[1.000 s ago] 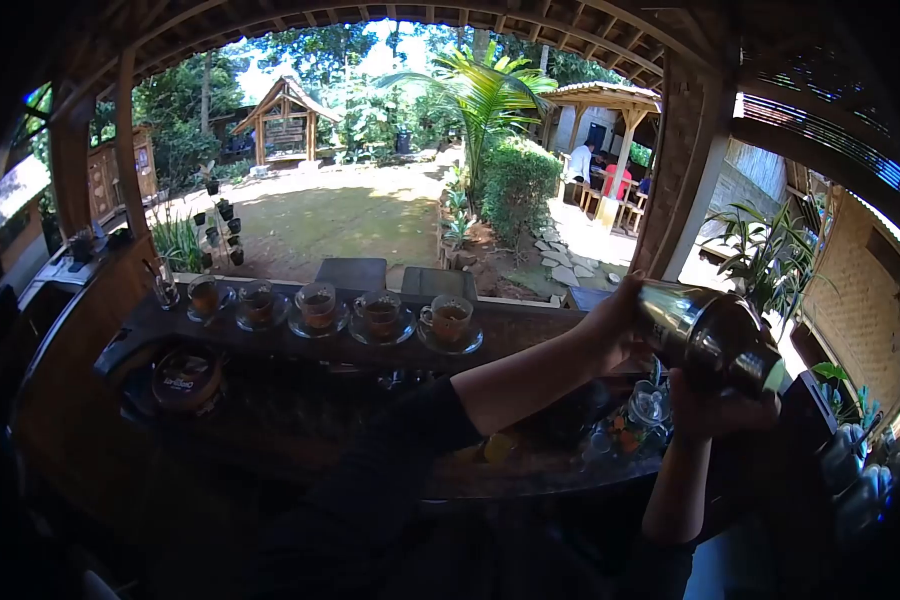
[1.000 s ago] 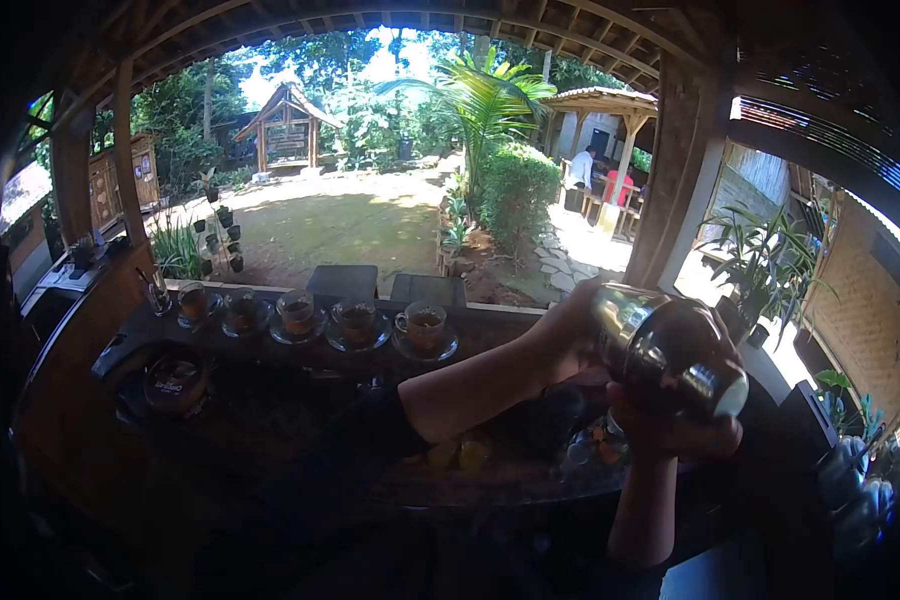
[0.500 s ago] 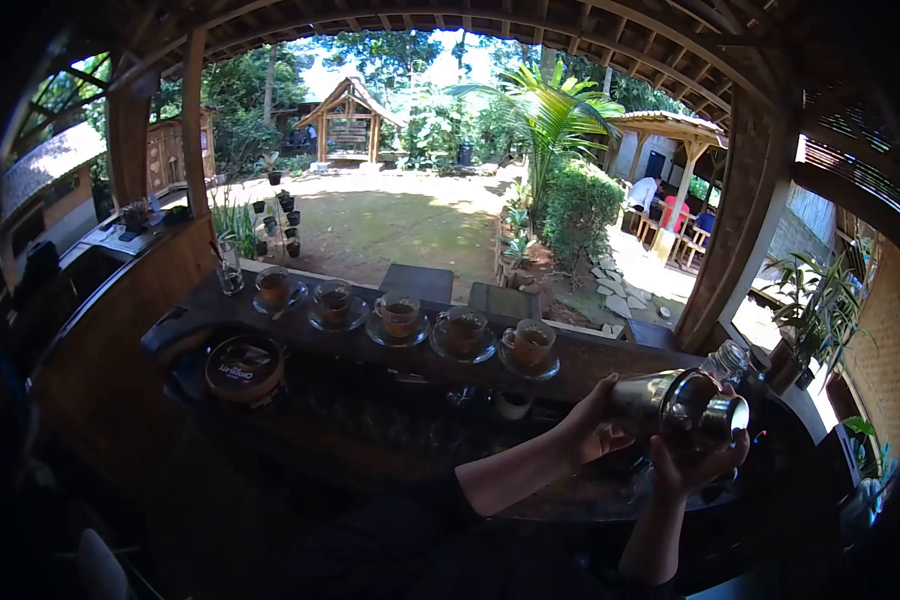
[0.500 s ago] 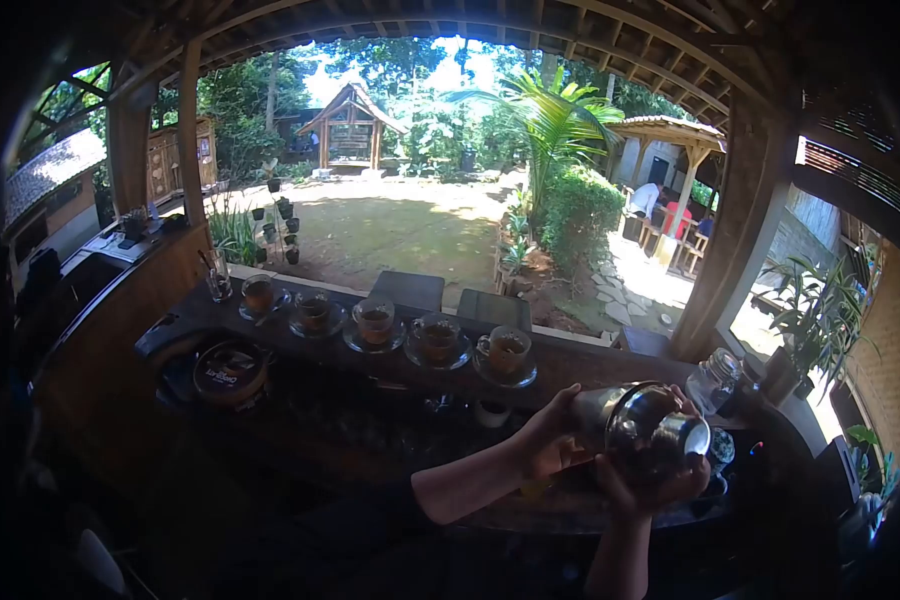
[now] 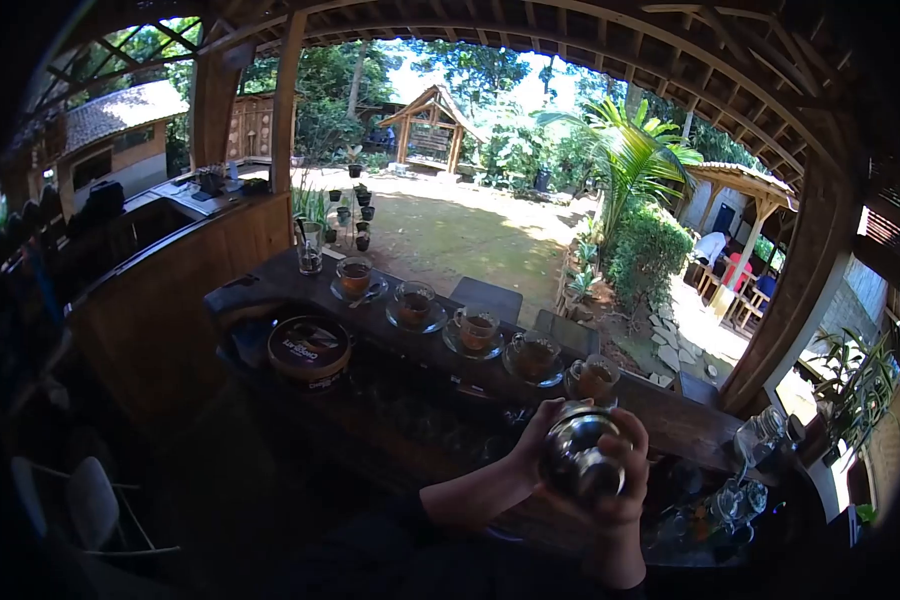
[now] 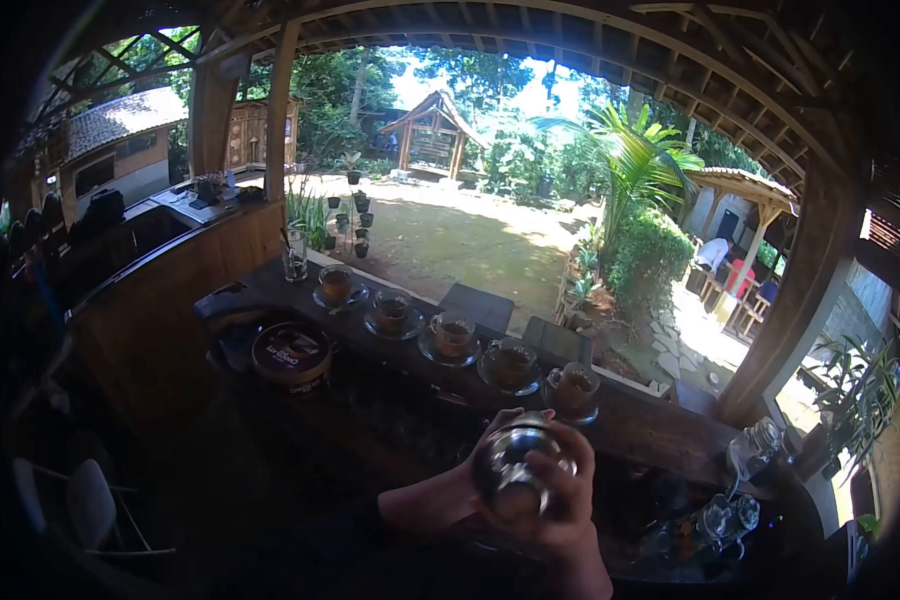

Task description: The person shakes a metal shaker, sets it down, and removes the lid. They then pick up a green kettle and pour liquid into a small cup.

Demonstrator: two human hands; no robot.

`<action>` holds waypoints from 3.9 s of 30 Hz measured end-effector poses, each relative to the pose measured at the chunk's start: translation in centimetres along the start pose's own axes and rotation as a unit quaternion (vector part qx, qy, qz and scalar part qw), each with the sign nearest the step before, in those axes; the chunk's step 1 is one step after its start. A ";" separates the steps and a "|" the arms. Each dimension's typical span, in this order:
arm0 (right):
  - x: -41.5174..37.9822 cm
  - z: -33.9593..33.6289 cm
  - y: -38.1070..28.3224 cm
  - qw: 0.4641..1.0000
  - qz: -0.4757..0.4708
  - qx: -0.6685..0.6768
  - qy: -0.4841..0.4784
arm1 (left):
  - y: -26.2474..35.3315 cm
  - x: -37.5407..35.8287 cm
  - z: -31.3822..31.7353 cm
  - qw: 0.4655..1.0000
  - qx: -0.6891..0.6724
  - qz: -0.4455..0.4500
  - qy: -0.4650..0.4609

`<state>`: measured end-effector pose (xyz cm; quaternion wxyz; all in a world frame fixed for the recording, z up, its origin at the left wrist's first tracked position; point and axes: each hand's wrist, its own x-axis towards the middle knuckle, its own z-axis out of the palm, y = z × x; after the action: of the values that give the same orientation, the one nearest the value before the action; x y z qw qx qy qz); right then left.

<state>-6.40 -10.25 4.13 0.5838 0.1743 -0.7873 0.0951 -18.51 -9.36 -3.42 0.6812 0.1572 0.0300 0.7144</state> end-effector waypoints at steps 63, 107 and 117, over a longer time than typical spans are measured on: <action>3.1 24.9 2.3 0.942 0.125 0.292 -0.112 | 15.7 -15.9 -5.6 0.781 -0.575 0.124 -0.211; 3.4 3.3 0.1 0.989 -0.093 0.108 -0.049 | 4.9 -3.5 -2.1 0.963 -0.075 -0.018 -0.259; -3.1 -4.4 5.4 0.984 0.144 0.104 0.033 | -3.4 3.1 -4.1 0.996 0.000 -0.050 -0.077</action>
<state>-3.76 -3.18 2.76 0.5687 0.1157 -0.7702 0.2647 -16.40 -5.41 -7.58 0.7163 0.2106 -0.0147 0.6651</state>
